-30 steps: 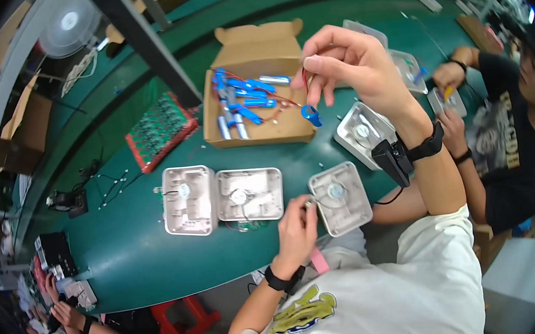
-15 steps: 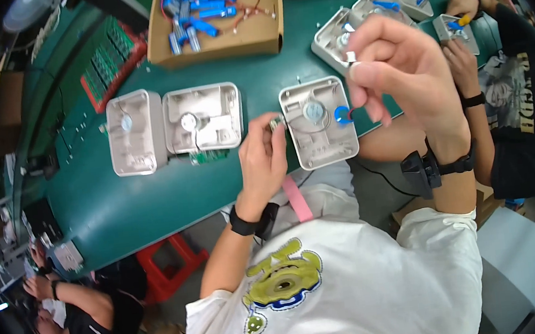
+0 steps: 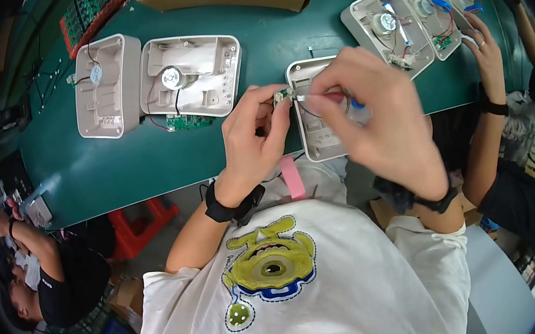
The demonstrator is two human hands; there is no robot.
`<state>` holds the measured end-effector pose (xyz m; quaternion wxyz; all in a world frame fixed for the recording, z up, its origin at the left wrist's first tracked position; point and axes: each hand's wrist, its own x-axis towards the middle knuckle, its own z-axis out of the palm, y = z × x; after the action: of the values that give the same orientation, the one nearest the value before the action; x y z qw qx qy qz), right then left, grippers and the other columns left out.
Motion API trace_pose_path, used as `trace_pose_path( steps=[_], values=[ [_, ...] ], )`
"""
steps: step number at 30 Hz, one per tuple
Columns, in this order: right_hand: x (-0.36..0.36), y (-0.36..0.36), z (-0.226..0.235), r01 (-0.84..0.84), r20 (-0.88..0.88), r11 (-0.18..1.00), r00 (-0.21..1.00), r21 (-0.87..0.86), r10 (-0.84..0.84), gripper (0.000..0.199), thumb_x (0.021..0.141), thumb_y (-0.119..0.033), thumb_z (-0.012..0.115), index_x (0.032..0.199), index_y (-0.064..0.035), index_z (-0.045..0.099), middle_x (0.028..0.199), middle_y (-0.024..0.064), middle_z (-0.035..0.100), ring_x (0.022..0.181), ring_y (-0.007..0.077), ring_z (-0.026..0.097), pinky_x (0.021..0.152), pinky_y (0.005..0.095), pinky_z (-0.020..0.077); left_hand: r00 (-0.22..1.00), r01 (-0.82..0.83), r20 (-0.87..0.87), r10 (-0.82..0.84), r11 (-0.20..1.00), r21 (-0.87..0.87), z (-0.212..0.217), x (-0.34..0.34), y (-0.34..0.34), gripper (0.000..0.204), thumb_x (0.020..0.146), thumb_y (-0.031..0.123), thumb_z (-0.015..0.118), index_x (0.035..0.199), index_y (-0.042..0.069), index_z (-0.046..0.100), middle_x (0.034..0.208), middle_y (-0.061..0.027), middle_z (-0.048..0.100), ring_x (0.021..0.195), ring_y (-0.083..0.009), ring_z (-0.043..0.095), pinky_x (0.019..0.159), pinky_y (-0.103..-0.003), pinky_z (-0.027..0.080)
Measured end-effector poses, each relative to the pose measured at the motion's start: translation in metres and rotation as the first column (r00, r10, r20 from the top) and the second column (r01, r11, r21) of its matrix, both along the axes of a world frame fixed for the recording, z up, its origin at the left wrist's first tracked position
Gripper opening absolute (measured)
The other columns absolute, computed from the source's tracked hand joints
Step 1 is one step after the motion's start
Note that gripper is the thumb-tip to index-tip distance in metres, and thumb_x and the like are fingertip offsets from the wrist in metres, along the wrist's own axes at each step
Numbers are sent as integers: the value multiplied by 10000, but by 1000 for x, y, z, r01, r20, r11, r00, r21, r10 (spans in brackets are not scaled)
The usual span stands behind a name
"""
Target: The person assembles electronic devices by connecting a circuit board to a speaker wire, inserting a battery into the plastic housing, and pressing the board into place. This process is repeated for several units before setting the completed assemblies aside on the workbench.
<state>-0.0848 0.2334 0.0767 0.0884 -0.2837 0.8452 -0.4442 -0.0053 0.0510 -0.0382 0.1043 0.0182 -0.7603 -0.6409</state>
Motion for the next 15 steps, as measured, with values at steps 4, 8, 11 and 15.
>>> trace_pose_path(
  steps=[4,8,11,15],
  values=[
    [10,-18,-25,80,-155,994,985,70,-69,84,856,1,761,904,4,693,811,85,621,723,215,593,642,358,467,996,-67,-66,67,998,6,-1,-1,9,197,958,-57,703,1152,-25,684,826,-49,621,568,-38,515,499,-223,393],
    [15,-19,-32,76,-138,996,988,39,-70,90,847,16,759,896,14,683,813,96,622,716,251,586,641,359,469,990,-101,-102,95,994,-52,6,-1,14,217,926,-72,716,1137,-28,689,836,-66,630,567,-63,542,496,-245,424],
    [17,-23,-29,105,-133,989,987,103,-91,81,851,11,747,908,9,689,804,90,623,707,233,579,637,348,463,988,-118,-115,106,987,-110,12,-1,11,229,903,-77,724,1125,-30,691,837,-79,632,560,-98,558,493,-267,443],
    [21,-26,-24,126,-112,976,988,180,-107,73,869,1,736,925,14,692,802,78,645,693,198,557,633,325,448,976,-148,-190,106,963,-225,13,-2,8,248,866,-79,733,1106,-34,692,840,-96,631,550,-171,579,489,-303,468]
  ],
)
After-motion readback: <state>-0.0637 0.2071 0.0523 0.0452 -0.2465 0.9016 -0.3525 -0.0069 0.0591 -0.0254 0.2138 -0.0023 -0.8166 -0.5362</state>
